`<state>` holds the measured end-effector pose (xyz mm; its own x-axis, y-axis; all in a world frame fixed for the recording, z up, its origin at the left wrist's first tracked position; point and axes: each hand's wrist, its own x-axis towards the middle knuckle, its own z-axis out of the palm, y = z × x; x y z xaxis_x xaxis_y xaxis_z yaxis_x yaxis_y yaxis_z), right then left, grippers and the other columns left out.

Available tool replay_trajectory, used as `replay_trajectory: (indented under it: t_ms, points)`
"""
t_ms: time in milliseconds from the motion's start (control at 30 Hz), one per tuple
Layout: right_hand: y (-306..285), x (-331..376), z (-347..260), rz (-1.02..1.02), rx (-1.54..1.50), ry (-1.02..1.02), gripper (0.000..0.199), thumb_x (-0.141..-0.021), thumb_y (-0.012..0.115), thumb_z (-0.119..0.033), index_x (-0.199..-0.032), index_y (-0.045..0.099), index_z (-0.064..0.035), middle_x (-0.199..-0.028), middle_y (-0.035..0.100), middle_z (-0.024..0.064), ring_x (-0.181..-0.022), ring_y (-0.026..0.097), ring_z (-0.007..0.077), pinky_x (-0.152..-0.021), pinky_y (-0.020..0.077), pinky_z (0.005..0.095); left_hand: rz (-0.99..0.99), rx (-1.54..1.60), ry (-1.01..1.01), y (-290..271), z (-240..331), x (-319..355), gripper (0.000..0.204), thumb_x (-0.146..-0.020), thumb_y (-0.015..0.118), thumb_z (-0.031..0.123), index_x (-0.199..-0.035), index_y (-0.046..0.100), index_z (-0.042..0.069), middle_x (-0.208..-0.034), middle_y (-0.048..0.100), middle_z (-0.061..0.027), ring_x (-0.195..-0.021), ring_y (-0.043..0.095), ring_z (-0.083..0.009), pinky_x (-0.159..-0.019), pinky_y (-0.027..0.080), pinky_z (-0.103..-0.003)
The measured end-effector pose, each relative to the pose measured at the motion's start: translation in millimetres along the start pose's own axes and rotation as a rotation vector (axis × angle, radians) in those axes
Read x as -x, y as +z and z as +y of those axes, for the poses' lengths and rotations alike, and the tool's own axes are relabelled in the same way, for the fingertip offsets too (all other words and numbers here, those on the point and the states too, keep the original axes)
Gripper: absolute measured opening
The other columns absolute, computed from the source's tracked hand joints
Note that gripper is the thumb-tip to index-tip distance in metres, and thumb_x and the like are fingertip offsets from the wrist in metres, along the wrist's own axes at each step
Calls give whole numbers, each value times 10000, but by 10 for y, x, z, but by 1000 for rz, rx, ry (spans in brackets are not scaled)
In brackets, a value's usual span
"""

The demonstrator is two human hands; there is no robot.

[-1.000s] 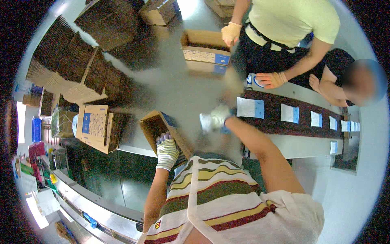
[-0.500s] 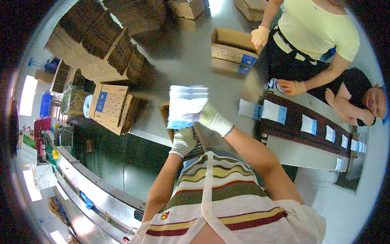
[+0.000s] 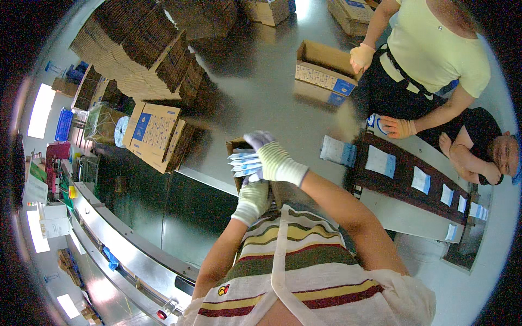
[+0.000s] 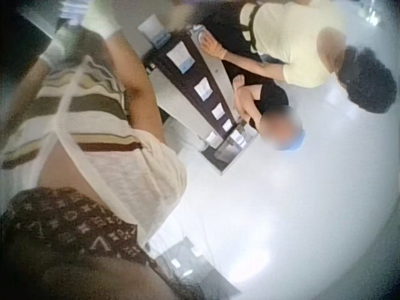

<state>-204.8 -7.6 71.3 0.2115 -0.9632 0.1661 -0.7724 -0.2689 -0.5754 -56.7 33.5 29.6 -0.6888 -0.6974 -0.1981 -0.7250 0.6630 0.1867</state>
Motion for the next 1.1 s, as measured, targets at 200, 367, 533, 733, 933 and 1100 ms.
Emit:
replay_trajectory:
  t_ms: [200, 367, 533, 733, 933, 1100]
  points:
    - [-385, 711, 460, 222, -138, 324, 737, -699, 733, -401, -1249, 427, -18, -1188, 535, 229, -1104, 515, 356, -968, 396, 428, 337, 307, -272, -404, -114, 793, 622, -745, 663, 192, -1272, 378, 23, -1128, 500, -208, -1076, 473, -371, -923, 398, -440]
    - [116, 1376, 783, 139, -412, 576, 575, -756, 697, -339, -1192, 512, -14, -1184, 557, 191, -1090, 536, 327, -940, 414, 391, 60, 1779, -674, 335, -211, 924, 494, -907, 491, 66, -1362, 299, 50, -1211, 484, -88, -1050, 512, -191, -906, 438, -300]
    - [-5, 1648, 547, 72, -329, 668, 553, -764, 696, -316, -1178, 526, 7, -1147, 579, 194, -1101, 536, 301, -937, 415, 382, 81, 1553, -596, 311, -286, 332, 426, -905, 399, 26, -1330, 369, 47, -1184, 508, -82, -1024, 527, -191, -884, 456, -327]
    - [104, 1671, 538, 95, -606, 691, 471, -801, 663, -249, -1170, 534, 15, -1122, 599, 190, -1031, 581, 285, -912, 446, 364, 198, 1397, -376, -213, -1284, -2139, 376, -939, 439, 297, -1221, 469, 51, -1191, 511, -123, -1122, 467, -230, -957, 388, -350]
    - [29, 1602, 737, 186, -495, 649, 424, -814, 651, -265, -1113, 570, 24, -1104, 609, 184, -1019, 586, 306, -899, 455, 369, 471, 652, -166, -1377, -1147, -2890, 518, -855, 545, 367, -1263, 442, 64, -1282, 457, -155, -1201, 407, -330, -977, 375, -389]
    - [29, 1773, 797, 19, -359, 563, 417, -802, 649, -255, -1125, 570, -3, -1106, 608, 180, -991, 592, 315, -880, 457, 379, 227, -383, -344, -1359, -1987, -2051, 679, -748, 650, 366, -1325, 403, 108, -1410, 314, -125, -1325, 178, -409, -1040, 175, -562]
